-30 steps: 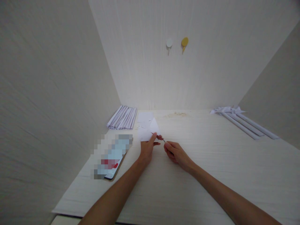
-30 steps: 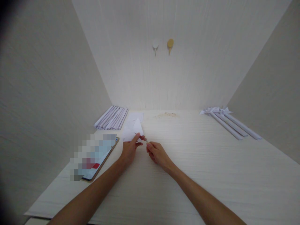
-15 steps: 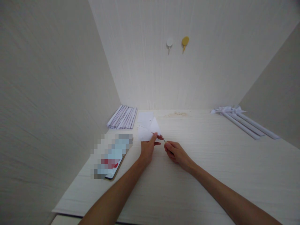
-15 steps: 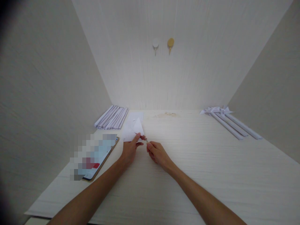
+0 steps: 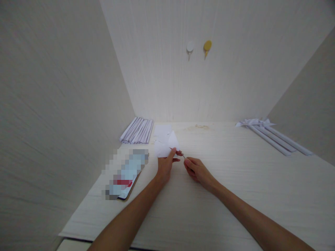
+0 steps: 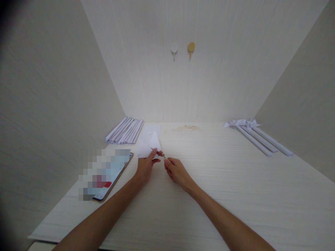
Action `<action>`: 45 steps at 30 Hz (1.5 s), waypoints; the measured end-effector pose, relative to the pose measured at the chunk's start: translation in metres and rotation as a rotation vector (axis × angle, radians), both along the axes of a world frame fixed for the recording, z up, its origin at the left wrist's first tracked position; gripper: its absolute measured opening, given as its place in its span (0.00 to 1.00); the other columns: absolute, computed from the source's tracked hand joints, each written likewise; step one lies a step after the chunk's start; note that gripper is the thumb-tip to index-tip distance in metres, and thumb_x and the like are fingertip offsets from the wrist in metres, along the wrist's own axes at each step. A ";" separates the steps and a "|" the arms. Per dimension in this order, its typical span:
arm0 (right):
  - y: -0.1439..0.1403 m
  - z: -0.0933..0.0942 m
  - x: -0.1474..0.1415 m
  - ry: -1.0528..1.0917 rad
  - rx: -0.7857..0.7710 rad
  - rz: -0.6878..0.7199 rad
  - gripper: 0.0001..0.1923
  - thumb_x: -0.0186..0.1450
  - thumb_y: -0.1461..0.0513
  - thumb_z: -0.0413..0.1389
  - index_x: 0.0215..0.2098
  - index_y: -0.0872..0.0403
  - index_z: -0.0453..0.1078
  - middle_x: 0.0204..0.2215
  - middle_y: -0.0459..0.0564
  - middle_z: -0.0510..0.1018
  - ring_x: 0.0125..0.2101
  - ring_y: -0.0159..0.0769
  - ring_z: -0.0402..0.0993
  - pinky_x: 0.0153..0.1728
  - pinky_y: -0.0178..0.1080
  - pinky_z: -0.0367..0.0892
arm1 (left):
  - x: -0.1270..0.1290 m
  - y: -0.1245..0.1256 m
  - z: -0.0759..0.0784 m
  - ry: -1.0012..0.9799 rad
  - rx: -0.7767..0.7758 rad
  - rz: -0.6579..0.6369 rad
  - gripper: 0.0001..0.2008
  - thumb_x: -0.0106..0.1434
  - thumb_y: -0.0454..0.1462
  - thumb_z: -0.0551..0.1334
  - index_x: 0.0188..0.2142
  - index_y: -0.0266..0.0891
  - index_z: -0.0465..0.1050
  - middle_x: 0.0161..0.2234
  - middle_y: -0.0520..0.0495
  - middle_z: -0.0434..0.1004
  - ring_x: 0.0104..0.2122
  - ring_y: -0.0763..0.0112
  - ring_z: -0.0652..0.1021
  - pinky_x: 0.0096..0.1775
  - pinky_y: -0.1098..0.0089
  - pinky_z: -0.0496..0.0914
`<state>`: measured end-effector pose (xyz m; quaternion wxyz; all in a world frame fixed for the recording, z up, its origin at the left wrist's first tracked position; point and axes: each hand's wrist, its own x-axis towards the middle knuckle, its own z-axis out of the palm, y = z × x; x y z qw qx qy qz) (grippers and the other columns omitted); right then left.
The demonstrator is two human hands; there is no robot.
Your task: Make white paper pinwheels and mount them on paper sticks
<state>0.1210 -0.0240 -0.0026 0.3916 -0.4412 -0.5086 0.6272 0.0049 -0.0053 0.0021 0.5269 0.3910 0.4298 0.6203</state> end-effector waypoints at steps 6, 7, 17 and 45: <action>0.000 0.001 -0.001 0.004 0.003 -0.006 0.17 0.53 0.52 0.50 0.17 0.54 0.53 0.07 0.34 0.51 0.08 0.19 0.42 0.08 0.27 0.38 | 0.000 -0.001 0.001 -0.016 0.005 -0.009 0.08 0.50 0.39 0.59 0.21 0.35 0.69 0.22 0.50 0.72 0.25 0.75 0.73 0.22 0.77 0.66; -0.001 0.001 -0.001 0.005 0.005 -0.004 0.17 0.53 0.53 0.50 0.16 0.54 0.53 0.07 0.34 0.51 0.08 0.18 0.41 0.08 0.27 0.37 | 0.000 -0.001 0.001 -0.018 0.007 -0.009 0.08 0.50 0.39 0.59 0.22 0.35 0.69 0.22 0.50 0.72 0.24 0.75 0.73 0.22 0.77 0.66; 0.000 -0.002 0.000 0.040 0.037 -0.004 0.16 0.54 0.51 0.49 0.19 0.55 0.57 0.06 0.34 0.53 0.07 0.19 0.42 0.07 0.27 0.39 | -0.001 0.001 0.002 -0.005 -0.022 0.033 0.09 0.50 0.40 0.59 0.23 0.34 0.69 0.23 0.49 0.73 0.26 0.73 0.75 0.23 0.76 0.66; 0.001 -0.002 0.000 0.343 0.021 -0.238 0.15 0.49 0.56 0.58 0.19 0.55 0.57 0.07 0.33 0.52 0.08 0.17 0.42 0.09 0.27 0.36 | 0.005 -0.004 -0.003 0.167 0.007 -0.258 0.08 0.49 0.38 0.58 0.23 0.34 0.68 0.18 0.51 0.68 0.19 0.76 0.70 0.20 0.76 0.65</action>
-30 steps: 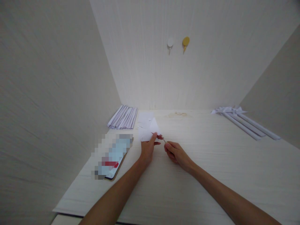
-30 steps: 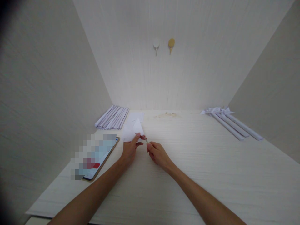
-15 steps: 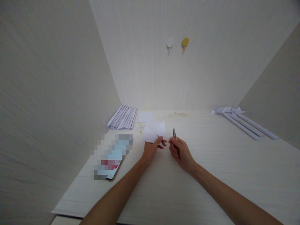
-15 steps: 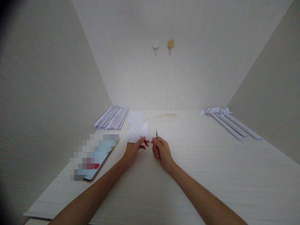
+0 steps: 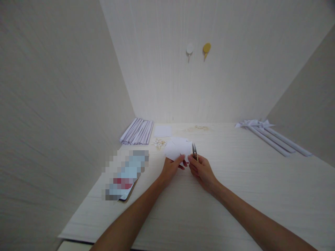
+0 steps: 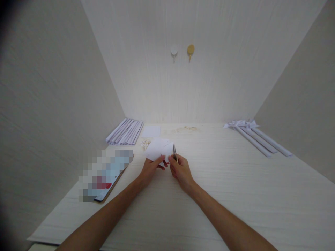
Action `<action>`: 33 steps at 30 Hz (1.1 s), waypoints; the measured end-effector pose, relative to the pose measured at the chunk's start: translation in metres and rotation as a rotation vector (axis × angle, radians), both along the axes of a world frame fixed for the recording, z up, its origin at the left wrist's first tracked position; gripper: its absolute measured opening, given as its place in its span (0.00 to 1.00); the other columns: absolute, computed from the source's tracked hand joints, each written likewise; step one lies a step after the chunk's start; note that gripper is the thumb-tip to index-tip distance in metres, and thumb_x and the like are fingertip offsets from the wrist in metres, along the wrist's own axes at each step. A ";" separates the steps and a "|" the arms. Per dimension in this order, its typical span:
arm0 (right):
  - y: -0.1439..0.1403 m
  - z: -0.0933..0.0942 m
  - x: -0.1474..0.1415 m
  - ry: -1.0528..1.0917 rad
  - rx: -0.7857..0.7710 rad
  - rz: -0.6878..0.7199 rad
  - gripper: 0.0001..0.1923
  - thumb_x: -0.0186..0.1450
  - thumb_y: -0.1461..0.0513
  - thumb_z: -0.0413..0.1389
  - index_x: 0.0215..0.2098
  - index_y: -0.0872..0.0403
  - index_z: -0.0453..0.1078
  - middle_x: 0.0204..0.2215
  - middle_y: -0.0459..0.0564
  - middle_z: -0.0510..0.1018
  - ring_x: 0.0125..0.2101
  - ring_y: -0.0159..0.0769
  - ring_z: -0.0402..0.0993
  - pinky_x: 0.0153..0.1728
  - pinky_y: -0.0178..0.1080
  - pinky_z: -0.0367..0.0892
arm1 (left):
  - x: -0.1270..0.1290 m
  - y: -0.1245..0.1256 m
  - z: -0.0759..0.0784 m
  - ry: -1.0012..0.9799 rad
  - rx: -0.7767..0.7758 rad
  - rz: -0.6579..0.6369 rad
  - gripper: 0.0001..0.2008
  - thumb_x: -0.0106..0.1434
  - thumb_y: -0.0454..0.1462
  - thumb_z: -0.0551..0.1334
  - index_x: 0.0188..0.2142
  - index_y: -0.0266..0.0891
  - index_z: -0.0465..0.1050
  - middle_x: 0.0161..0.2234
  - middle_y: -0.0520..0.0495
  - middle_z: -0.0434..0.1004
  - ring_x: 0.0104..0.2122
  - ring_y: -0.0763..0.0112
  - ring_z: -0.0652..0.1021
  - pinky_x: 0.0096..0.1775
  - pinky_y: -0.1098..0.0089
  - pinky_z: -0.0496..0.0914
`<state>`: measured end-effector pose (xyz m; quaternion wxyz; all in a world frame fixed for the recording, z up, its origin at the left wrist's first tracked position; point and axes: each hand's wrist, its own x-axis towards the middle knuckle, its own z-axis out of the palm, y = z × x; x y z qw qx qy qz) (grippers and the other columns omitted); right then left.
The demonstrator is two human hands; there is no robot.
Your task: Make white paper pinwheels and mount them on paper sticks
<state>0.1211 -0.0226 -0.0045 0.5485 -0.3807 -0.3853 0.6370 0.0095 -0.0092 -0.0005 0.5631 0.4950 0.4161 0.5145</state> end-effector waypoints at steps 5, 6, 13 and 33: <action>0.000 0.000 0.000 -0.032 0.001 -0.005 0.14 0.49 0.56 0.58 0.21 0.55 0.58 0.08 0.33 0.53 0.09 0.18 0.43 0.09 0.27 0.38 | 0.000 0.000 0.002 -0.008 -0.003 0.020 0.07 0.48 0.37 0.59 0.22 0.34 0.67 0.18 0.52 0.68 0.18 0.77 0.70 0.19 0.77 0.65; 0.000 0.000 0.000 -0.036 0.002 -0.004 0.14 0.49 0.56 0.58 0.21 0.55 0.58 0.08 0.33 0.53 0.09 0.18 0.43 0.09 0.27 0.38 | 0.000 0.000 0.003 -0.008 -0.003 0.022 0.07 0.48 0.37 0.59 0.22 0.34 0.67 0.18 0.52 0.68 0.18 0.77 0.70 0.19 0.77 0.65; -0.001 -0.002 0.001 -0.090 0.028 0.032 0.14 0.51 0.56 0.57 0.20 0.55 0.57 0.08 0.33 0.52 0.09 0.19 0.43 0.09 0.27 0.38 | 0.000 0.001 0.002 -0.010 0.002 0.058 0.06 0.47 0.37 0.60 0.24 0.34 0.67 0.19 0.52 0.69 0.17 0.78 0.70 0.18 0.77 0.65; 0.107 0.014 0.039 -1.379 0.624 -0.244 0.05 0.59 0.63 0.48 0.31 0.57 0.64 0.31 0.53 0.67 0.31 0.36 0.65 0.31 0.37 0.61 | -0.001 -0.001 0.001 -0.251 -0.199 -0.094 0.10 0.42 0.36 0.62 0.25 0.33 0.68 0.17 0.52 0.68 0.15 0.78 0.68 0.16 0.77 0.61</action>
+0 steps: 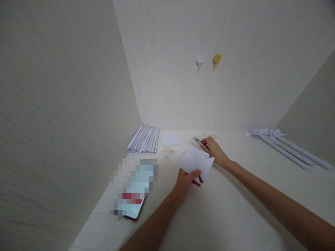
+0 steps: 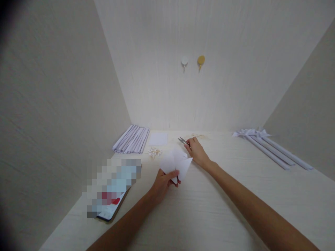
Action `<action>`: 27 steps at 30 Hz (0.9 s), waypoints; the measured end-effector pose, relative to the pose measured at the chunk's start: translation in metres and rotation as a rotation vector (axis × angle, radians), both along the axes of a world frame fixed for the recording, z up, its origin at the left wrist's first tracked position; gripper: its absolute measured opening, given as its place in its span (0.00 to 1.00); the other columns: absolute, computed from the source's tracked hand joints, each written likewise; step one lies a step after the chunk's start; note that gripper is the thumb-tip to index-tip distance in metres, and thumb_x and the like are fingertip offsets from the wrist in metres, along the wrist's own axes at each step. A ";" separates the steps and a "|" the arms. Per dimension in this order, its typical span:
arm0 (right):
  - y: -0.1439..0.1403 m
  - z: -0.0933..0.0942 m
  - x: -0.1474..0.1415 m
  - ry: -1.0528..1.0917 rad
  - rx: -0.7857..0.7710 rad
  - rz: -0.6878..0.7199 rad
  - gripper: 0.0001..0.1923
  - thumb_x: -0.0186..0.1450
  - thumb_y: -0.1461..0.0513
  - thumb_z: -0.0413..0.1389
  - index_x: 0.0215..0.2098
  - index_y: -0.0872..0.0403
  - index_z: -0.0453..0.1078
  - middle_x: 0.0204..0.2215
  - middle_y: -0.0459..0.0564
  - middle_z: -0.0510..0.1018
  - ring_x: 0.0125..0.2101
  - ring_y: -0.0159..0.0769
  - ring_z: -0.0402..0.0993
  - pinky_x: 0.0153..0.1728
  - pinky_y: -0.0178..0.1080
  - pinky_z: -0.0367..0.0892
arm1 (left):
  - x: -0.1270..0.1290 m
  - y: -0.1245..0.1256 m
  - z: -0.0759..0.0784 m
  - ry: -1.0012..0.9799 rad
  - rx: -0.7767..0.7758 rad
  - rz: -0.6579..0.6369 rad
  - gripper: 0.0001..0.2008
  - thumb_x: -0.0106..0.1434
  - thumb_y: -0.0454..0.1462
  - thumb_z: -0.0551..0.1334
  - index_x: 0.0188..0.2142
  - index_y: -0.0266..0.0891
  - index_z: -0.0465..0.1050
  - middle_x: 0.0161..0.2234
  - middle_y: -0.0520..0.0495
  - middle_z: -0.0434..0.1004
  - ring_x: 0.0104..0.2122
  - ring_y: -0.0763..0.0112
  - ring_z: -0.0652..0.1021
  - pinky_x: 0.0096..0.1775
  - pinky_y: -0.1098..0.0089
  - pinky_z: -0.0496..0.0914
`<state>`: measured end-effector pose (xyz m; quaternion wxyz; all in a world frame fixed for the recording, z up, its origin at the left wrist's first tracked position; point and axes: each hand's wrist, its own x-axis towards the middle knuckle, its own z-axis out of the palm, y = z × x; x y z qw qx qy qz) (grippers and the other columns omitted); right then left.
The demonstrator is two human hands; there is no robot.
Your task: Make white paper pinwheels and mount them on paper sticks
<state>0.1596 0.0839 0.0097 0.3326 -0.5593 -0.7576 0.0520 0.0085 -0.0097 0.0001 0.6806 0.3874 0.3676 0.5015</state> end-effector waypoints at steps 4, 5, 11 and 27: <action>0.035 -0.002 -0.014 -0.334 -0.051 -0.102 0.09 0.60 0.63 0.47 0.35 0.58 0.66 0.37 0.57 0.68 0.33 0.38 0.67 0.30 0.37 0.61 | -0.001 0.003 -0.002 -0.025 -0.015 -0.009 0.11 0.41 0.36 0.62 0.26 0.33 0.68 0.18 0.52 0.68 0.15 0.78 0.68 0.16 0.77 0.61; 0.040 -0.004 -0.018 -0.347 -0.058 -0.120 0.09 0.61 0.64 0.47 0.36 0.58 0.67 0.37 0.57 0.68 0.34 0.39 0.67 0.30 0.37 0.60 | -0.001 0.003 -0.002 -0.030 -0.022 -0.006 0.11 0.41 0.36 0.62 0.26 0.33 0.68 0.18 0.52 0.68 0.15 0.78 0.68 0.16 0.77 0.61; 0.056 -0.020 -0.030 -0.321 -0.061 -0.198 0.09 0.59 0.65 0.48 0.32 0.58 0.70 0.34 0.58 0.70 0.37 0.43 0.65 0.32 0.39 0.60 | -0.002 0.009 -0.003 -0.042 -0.050 0.007 0.11 0.41 0.37 0.61 0.25 0.32 0.68 0.17 0.52 0.68 0.14 0.78 0.68 0.15 0.77 0.61; 0.075 -0.043 -0.025 -0.095 -0.042 -0.271 0.10 0.55 0.63 0.52 0.31 0.58 0.73 0.32 0.58 0.73 0.34 0.42 0.68 0.31 0.38 0.60 | -0.004 0.012 -0.001 -0.050 -0.038 0.052 0.09 0.42 0.36 0.60 0.25 0.33 0.67 0.18 0.53 0.67 0.15 0.79 0.67 0.15 0.77 0.61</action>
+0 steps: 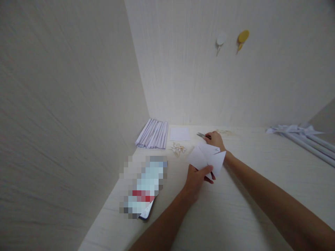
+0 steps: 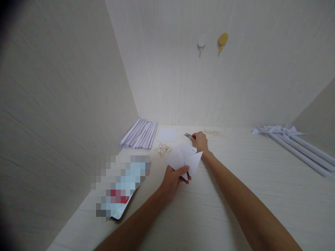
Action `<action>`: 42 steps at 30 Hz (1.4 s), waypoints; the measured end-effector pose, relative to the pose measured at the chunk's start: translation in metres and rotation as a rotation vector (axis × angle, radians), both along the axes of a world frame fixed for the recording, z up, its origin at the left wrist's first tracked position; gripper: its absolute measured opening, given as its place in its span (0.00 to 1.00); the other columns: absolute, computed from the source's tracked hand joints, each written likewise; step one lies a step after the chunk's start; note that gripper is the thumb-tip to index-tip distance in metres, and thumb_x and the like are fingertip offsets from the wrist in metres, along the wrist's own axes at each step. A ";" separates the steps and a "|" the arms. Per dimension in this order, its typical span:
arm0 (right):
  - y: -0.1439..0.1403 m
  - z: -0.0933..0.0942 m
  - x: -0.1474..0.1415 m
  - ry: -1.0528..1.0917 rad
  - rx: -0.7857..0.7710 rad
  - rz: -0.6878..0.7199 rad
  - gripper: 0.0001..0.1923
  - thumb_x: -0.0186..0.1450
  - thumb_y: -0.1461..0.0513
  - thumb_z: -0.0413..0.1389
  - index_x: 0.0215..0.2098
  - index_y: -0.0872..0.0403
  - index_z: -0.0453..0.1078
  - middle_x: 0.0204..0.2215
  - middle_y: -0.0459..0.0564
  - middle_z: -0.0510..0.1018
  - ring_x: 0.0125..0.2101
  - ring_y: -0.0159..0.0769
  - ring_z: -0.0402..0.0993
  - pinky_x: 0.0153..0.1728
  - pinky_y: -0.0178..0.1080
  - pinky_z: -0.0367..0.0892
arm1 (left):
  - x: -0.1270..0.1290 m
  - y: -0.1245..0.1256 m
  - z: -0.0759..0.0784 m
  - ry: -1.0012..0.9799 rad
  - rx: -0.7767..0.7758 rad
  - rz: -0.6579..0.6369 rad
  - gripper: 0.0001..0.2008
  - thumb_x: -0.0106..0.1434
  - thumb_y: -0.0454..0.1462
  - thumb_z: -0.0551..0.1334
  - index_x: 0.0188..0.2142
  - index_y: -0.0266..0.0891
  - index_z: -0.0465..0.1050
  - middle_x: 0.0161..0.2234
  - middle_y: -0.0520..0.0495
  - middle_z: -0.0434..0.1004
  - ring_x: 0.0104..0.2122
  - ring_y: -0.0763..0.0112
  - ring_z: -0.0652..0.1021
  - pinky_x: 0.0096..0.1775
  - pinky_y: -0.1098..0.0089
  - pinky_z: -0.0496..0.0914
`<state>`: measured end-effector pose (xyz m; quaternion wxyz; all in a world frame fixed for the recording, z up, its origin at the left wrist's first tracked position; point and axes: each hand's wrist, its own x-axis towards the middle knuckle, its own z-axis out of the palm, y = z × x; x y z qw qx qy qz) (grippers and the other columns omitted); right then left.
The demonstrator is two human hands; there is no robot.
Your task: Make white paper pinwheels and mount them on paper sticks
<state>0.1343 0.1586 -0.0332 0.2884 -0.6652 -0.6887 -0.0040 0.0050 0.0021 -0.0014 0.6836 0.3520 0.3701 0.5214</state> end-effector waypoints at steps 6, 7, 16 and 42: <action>0.002 0.000 0.002 0.106 -0.012 0.034 0.08 0.54 0.63 0.53 0.27 0.58 0.74 0.26 0.55 0.76 0.28 0.40 0.70 0.29 0.38 0.61 | 0.000 0.000 0.001 0.005 -0.018 0.004 0.10 0.41 0.37 0.61 0.25 0.34 0.67 0.18 0.53 0.67 0.15 0.79 0.67 0.15 0.77 0.61; 0.002 0.000 0.002 0.129 -0.013 0.038 0.08 0.53 0.63 0.54 0.26 0.58 0.74 0.24 0.55 0.76 0.27 0.39 0.70 0.29 0.38 0.61 | 0.000 0.000 0.001 0.005 -0.019 0.005 0.11 0.40 0.37 0.61 0.25 0.34 0.67 0.18 0.53 0.67 0.15 0.79 0.67 0.15 0.77 0.61; -0.007 0.014 0.000 0.366 0.077 0.022 0.07 0.48 0.61 0.57 0.23 0.57 0.71 0.25 0.54 0.72 0.29 0.40 0.67 0.32 0.41 0.61 | 0.000 -0.002 0.001 0.000 -0.006 0.022 0.08 0.42 0.35 0.60 0.24 0.34 0.67 0.18 0.53 0.67 0.15 0.79 0.67 0.15 0.77 0.60; -0.173 0.022 -0.010 1.217 -0.292 0.493 0.10 0.52 0.59 0.55 0.21 0.54 0.58 0.15 0.38 0.57 0.17 0.24 0.51 0.19 0.31 0.46 | 0.001 -0.005 0.004 0.050 0.118 0.219 0.06 0.44 0.35 0.63 0.21 0.33 0.67 0.16 0.54 0.68 0.15 0.78 0.68 0.16 0.77 0.62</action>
